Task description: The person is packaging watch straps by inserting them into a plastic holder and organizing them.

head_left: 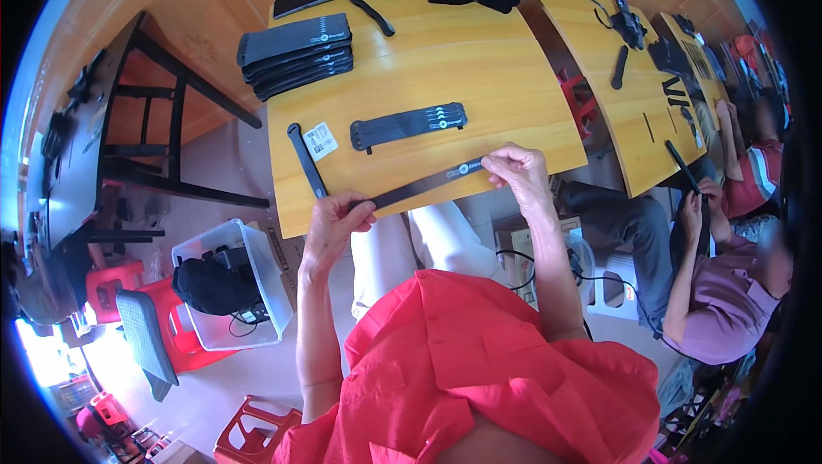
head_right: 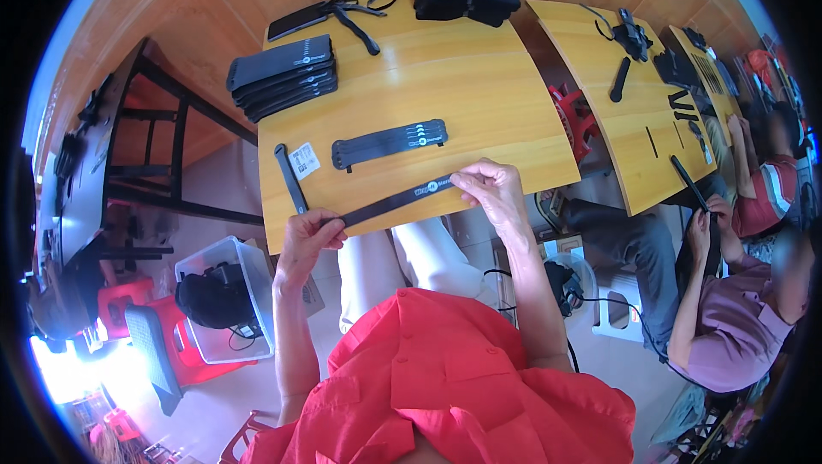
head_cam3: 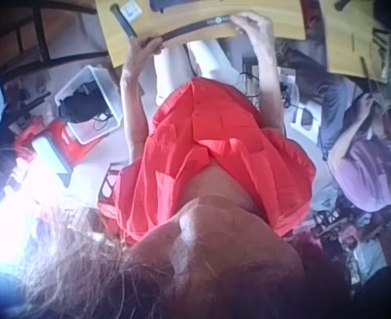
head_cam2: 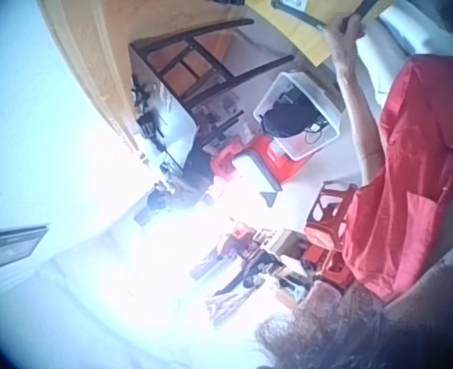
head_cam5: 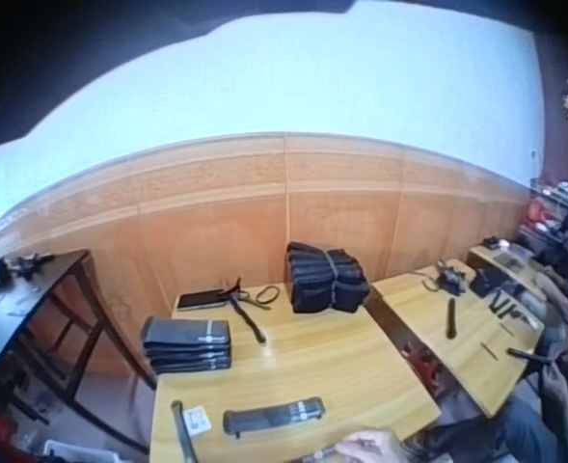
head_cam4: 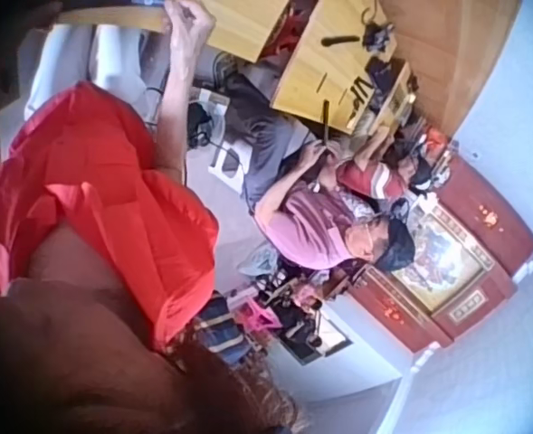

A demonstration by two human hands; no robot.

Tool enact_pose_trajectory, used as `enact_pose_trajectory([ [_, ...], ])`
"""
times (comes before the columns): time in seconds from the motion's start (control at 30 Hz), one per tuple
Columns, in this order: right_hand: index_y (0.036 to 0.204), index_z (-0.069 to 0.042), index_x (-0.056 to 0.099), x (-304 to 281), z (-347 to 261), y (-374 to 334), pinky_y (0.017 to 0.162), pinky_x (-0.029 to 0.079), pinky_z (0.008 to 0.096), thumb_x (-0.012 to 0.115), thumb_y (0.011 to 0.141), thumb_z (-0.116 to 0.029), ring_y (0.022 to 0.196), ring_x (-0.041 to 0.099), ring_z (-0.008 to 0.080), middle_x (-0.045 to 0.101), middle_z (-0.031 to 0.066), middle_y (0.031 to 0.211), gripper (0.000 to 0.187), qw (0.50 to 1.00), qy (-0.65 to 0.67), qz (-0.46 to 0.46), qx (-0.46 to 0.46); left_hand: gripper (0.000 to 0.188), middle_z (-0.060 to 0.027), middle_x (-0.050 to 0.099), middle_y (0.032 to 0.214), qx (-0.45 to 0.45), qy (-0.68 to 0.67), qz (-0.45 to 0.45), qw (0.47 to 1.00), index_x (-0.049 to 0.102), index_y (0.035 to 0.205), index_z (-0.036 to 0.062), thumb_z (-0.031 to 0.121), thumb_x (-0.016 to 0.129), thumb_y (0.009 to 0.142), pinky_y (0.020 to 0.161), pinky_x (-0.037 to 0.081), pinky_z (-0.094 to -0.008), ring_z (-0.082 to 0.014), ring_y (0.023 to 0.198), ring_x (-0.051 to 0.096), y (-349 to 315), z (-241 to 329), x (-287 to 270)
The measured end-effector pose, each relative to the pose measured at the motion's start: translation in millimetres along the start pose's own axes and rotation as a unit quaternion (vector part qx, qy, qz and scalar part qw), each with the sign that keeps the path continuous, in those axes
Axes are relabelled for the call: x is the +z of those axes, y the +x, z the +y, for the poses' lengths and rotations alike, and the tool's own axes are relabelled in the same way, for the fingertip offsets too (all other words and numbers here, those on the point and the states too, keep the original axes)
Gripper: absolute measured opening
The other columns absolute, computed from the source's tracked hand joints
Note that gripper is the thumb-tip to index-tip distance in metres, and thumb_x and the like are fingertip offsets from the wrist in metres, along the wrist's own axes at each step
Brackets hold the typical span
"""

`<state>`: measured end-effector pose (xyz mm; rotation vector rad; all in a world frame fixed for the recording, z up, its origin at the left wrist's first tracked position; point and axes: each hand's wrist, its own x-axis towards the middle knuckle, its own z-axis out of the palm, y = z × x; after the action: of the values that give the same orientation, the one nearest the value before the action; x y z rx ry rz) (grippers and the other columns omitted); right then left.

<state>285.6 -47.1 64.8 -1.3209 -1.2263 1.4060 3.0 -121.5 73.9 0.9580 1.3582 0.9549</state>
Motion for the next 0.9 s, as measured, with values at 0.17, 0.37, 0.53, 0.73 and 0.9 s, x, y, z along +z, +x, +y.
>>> enact_pose_trajectory([
  [0.17, 0.078, -0.003, 0.065, 3.5, 13.4, 20.3, 0.046, 0.039, 0.0171, 0.071, 0.075, -0.011, 0.055, 0.054, 0.0055, 0.059, 0.0002, 0.065, 0.011, 0.999, 0.018, 0.048, -0.007, 0.014, -0.0024, 0.06, 0.067, 0.006, -0.052, 0.077, 0.996, 0.062, 0.083, -0.0028, 0.011, 0.061, 0.084, 0.054, 0.047, -0.0194, -0.0067, 0.057, 0.054, 26.7, -6.9, 2.8],
  [0.37, 0.077, 0.001, 0.061, 13.2, 41.1, 55.4, 0.049, 0.04, 0.0187, 0.07, 0.075, -0.006, 0.054, 0.051, 0.0056, 0.058, 0.0021, 0.064, 0.011, 0.995, 0.045, 0.076, -0.05, 0.016, -0.0005, 0.056, 0.059, 0.068, -0.005, 0.186, 0.98, 0.061, 0.073, -0.0016, 0.012, 0.066, 0.08, 0.048, 0.041, -0.0181, -0.0046, 0.051, 0.049, 65.1, -20.5, 6.1],
  [0.53, 0.076, 0.0, 0.06, 14.5, 50.2, 73.7, 0.05, 0.041, 0.019, 0.066, 0.078, -0.007, 0.053, 0.049, 0.0059, 0.056, 0.0014, 0.063, 0.009, 0.996, 0.028, 0.061, -0.054, 0.017, 0.0006, 0.053, 0.055, 0.066, 0.019, 0.221, 0.973, 0.061, 0.07, -0.0014, 0.012, 0.067, 0.079, 0.045, 0.037, -0.0184, -0.0041, 0.048, 0.047, 81.5, -32.2, 5.3],
  [0.73, 0.081, -0.005, 0.06, 13.8, 55.0, 75.1, 0.041, 0.034, 0.016, 0.064, 0.081, -0.012, 0.052, 0.049, 0.0038, 0.056, -0.0012, 0.064, 0.008, 0.997, 0.031, 0.056, -0.044, 0.015, -0.0035, 0.06, 0.064, 0.051, -0.036, 0.215, 0.975, 0.063, 0.083, -0.0038, 0.011, 0.061, 0.083, 0.046, 0.042, -0.0178, -0.0056, 0.05, 0.051, 87.1, -39.7, 6.5],
  [0.9, 0.081, -0.006, 0.059, 13.2, 55.8, 76.3, 0.038, 0.033, 0.0154, 0.064, 0.081, -0.014, 0.051, 0.051, 0.0034, 0.056, -0.002, 0.063, 0.01, 0.999, 0.012, 0.048, 0.003, 0.016, -0.0054, 0.062, 0.069, 0.062, -0.022, 0.228, 0.971, 0.062, 0.088, -0.0052, 0.01, 0.057, 0.086, 0.049, 0.047, -0.0191, -0.0066, 0.053, 0.054, 87.6, -41.9, 7.9],
])
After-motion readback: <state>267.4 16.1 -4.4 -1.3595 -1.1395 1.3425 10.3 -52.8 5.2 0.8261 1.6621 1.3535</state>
